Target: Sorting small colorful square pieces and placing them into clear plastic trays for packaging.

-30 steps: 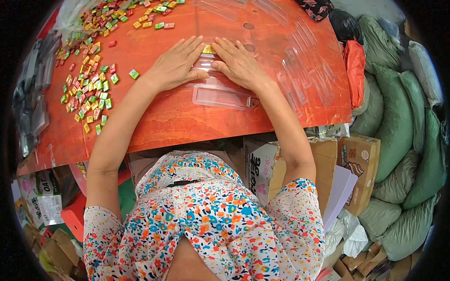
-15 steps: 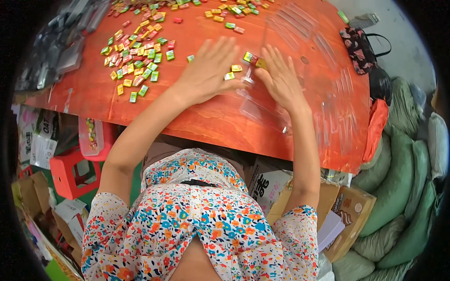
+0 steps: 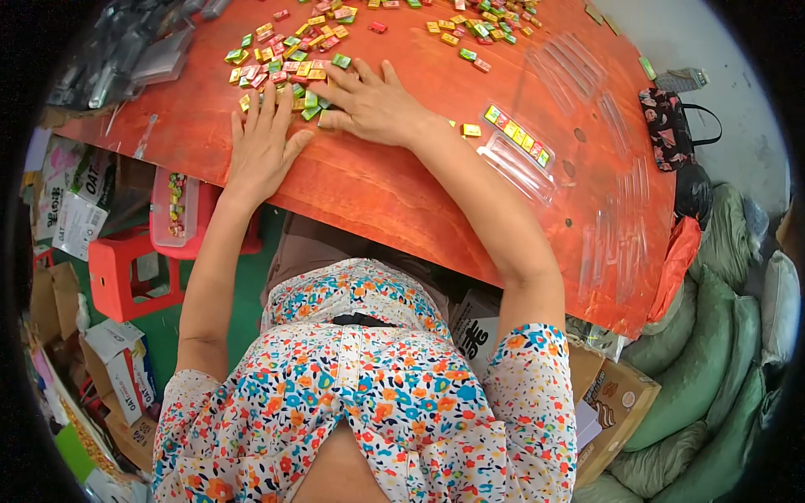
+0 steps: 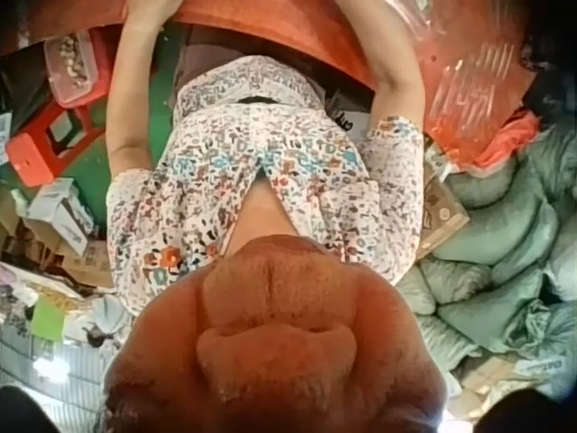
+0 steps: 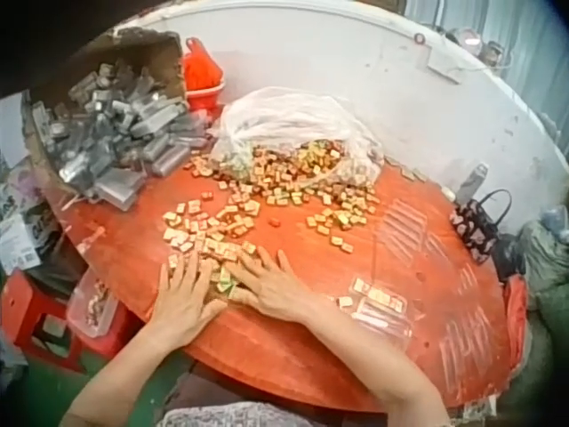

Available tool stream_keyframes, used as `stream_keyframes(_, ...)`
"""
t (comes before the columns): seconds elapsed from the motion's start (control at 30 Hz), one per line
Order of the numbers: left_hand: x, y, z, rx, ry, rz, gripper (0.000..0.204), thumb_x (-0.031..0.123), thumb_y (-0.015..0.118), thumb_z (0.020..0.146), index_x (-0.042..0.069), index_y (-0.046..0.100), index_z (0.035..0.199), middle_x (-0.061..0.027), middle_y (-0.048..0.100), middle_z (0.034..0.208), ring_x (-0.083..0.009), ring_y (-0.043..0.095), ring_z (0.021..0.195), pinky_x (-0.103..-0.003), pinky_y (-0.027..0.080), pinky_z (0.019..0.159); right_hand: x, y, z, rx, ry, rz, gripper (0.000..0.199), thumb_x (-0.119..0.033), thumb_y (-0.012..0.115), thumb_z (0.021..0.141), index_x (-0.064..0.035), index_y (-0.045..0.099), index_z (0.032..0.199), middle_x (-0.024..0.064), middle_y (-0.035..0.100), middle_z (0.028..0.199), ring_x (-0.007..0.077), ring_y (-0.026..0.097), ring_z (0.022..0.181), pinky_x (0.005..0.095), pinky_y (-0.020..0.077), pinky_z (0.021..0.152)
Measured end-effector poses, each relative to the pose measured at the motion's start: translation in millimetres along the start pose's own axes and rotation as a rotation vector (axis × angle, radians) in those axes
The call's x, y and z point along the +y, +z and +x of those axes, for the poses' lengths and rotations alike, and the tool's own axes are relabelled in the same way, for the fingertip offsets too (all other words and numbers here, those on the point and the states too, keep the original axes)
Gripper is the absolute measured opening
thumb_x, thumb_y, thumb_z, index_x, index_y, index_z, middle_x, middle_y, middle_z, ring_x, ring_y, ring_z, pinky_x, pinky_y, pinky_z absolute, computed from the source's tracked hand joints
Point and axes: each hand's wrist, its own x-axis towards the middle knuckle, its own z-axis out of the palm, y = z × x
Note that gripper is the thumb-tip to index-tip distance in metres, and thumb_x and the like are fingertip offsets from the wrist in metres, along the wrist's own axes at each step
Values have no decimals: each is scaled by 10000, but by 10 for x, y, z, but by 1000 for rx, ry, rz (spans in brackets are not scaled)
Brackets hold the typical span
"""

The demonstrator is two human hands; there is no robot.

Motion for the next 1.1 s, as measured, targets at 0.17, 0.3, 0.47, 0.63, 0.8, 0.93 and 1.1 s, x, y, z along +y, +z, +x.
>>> stream_keyframes(0.17, -50, 70, 3, 60, -55, -39, 673, 519, 388, 992, 110, 277, 1515, -208, 212, 1570, -419, 181, 1447, -625, 128, 1132, -187, -118, -573, -79, -96, -70, 607, -580, 371, 964, -298, 330, 1499, 50, 232, 1593, 397, 201, 1445, 611, 141, 1151)
stream_keyframes(0.3, -116, 71, -64, 69, -28, -119, 572, 433, 374, 1021, 110, 334, 1492, -177, 277, 1555, -412, 207, 1439, -613, 129, 1138, -79, -229, -907, -107, -129, 4, 557, -541, 394, 974, -222, 481, 1421, 66, 336, 1551, 367, 234, 1443, 565, 108, 1173)
stream_keyframes(0.47, 16, -71, -100, 266, 10, -199, 462, 299, 448, 1015, 79, 439, 1421, -175, 398, 1484, -400, 322, 1386, -565, 211, 1130, 16, -318, -955, 211, 95, 140, 359, -291, 565, 957, -116, 614, 1268, 116, 528, 1387, 333, 483, 1274, 455, 358, 1064)
stream_keyframes(0.63, 410, -311, -264, 171, 355, -443, 315, 85, 631, 826, 5, 603, 1129, -132, 616, 1099, -311, 579, 1008, -402, 472, 892, -119, -358, -809, 279, 105, 91, 269, -165, 624, 895, -67, 662, 1143, 118, 635, 1188, 334, 608, 1039, 408, 494, 873)
stream_keyframes(0.8, 576, -253, -235, 65, 306, -411, 320, 74, 651, 819, -1, 599, 1126, -131, 582, 1019, -318, 574, 960, -415, 483, 834, 8, -246, -709, 239, 57, 89, 258, -126, 630, 868, -61, 664, 1116, 130, 662, 1049, 339, 622, 964, 419, 499, 837)
stream_keyframes(0.93, 590, -188, -229, 68, 206, -456, 272, 112, 668, 816, 8, 618, 1062, -128, 557, 954, -312, 572, 936, -416, 491, 799, 0, -250, -673, 184, 137, 158, 243, -128, 652, 854, -43, 674, 1081, 122, 667, 985, 302, 649, 902, 386, 518, 784)
stream_keyframes(1.1, 561, -277, -312, 31, 147, -481, 238, 141, 681, 809, 24, 628, 1010, -118, 550, 933, -304, 574, 936, -421, 500, 782, -144, -335, -772, 258, 313, 484, 176, -114, 688, 835, -34, 702, 991, 98, 673, 896, 223, 671, 814, 330, 520, 714)
